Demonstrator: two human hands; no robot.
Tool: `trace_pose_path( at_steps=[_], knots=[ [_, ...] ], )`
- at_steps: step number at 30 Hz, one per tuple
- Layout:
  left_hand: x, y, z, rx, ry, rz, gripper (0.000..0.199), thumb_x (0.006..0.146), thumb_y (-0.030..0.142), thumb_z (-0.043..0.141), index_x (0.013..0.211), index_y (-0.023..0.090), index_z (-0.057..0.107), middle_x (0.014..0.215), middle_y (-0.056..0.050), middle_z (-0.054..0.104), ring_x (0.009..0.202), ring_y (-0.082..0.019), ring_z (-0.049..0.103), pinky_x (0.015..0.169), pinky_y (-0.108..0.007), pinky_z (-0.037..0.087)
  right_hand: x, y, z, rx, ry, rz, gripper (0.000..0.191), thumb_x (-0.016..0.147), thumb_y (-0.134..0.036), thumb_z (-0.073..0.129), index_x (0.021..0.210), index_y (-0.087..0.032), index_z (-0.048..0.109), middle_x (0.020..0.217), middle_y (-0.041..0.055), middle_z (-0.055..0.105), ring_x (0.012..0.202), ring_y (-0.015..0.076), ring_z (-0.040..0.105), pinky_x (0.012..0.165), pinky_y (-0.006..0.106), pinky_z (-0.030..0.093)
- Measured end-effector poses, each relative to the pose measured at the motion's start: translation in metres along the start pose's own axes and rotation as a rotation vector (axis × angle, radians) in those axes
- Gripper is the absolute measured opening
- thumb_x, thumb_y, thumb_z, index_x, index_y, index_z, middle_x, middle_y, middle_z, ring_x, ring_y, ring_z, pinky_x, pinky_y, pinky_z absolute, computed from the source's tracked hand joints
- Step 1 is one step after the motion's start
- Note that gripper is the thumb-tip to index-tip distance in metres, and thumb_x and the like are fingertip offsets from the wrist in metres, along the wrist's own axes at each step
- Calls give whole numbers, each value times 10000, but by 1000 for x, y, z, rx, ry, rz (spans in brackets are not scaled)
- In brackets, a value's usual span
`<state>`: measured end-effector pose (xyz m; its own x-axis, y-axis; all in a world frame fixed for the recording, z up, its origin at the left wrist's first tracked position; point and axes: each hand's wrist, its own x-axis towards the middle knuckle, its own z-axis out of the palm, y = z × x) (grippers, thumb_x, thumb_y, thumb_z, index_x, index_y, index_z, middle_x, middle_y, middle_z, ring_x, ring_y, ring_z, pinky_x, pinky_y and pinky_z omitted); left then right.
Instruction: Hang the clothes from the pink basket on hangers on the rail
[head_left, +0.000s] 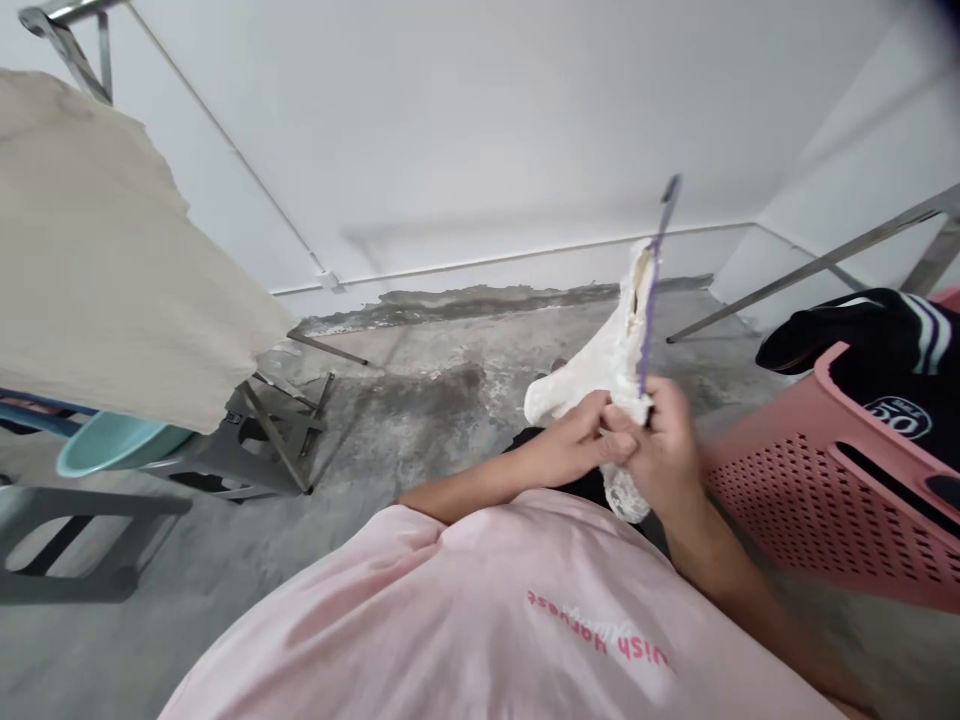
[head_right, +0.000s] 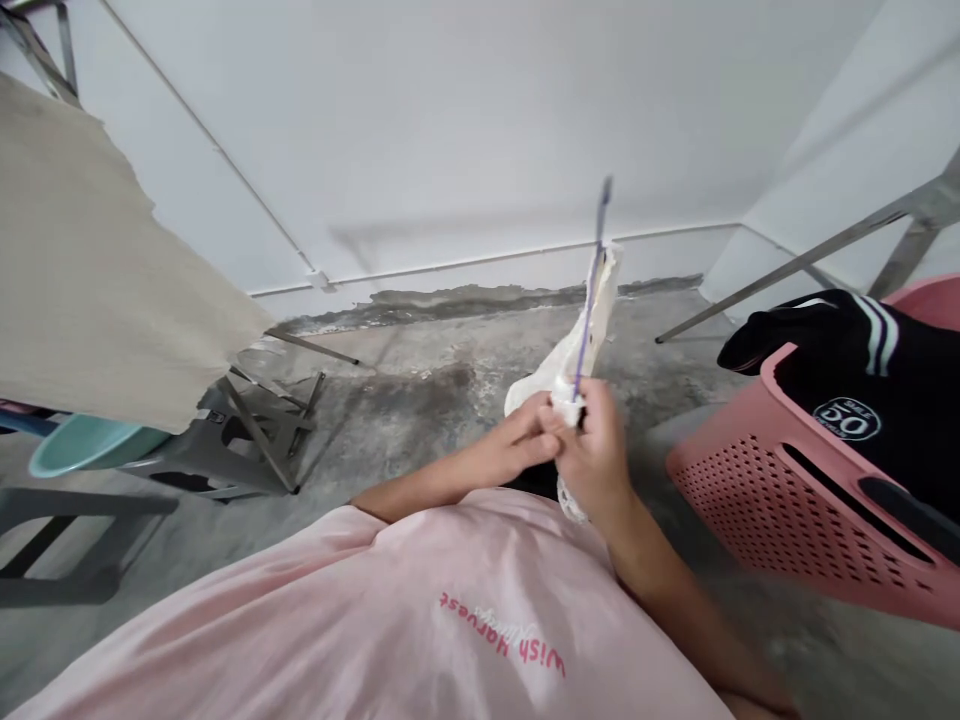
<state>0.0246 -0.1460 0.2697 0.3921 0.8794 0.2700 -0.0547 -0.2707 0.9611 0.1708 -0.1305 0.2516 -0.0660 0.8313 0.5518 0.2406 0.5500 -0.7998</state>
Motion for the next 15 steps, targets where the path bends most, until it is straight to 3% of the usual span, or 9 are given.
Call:
trace_pose_path(
  at_steps=[3,6,11,15],
  knots=[
    [1,3,-8,-178,65,-108,608,671,742,711,877,172,662,856,-67,626,839,-201,576,765,-316,471,-3,-15,7,-379,-224,-202,307,864,-372,578,1085,-159,576,1008,117,632,952,273,594,834,422,490],
    [1,2,-22,-309,71,-234,574,605,677,797,757,147,639,705,-30,584,656,-142,542,618,-260,425,-1,-23,11,-501,-372,-313,387,836,-306,616,1166,-111,560,1103,166,628,1053,319,575,927,485,484],
    [-4,-7,-44,-200,251,-176,400,731,528,746,759,147,626,709,-7,568,635,-112,511,606,-232,401,-5,-23,13,-423,-503,-286,557,797,-285,670,1301,-117,503,1264,181,583,1192,333,541,1025,533,470],
    [-15,-5,-74,73,389,-61,222,801,388,656,777,168,652,770,-10,602,690,-130,520,645,-238,400,-14,-23,10,-273,-775,-304,627,882,-310,589,1475,-226,403,1467,127,456,1391,268,424,1151,498,401]
  ],
)
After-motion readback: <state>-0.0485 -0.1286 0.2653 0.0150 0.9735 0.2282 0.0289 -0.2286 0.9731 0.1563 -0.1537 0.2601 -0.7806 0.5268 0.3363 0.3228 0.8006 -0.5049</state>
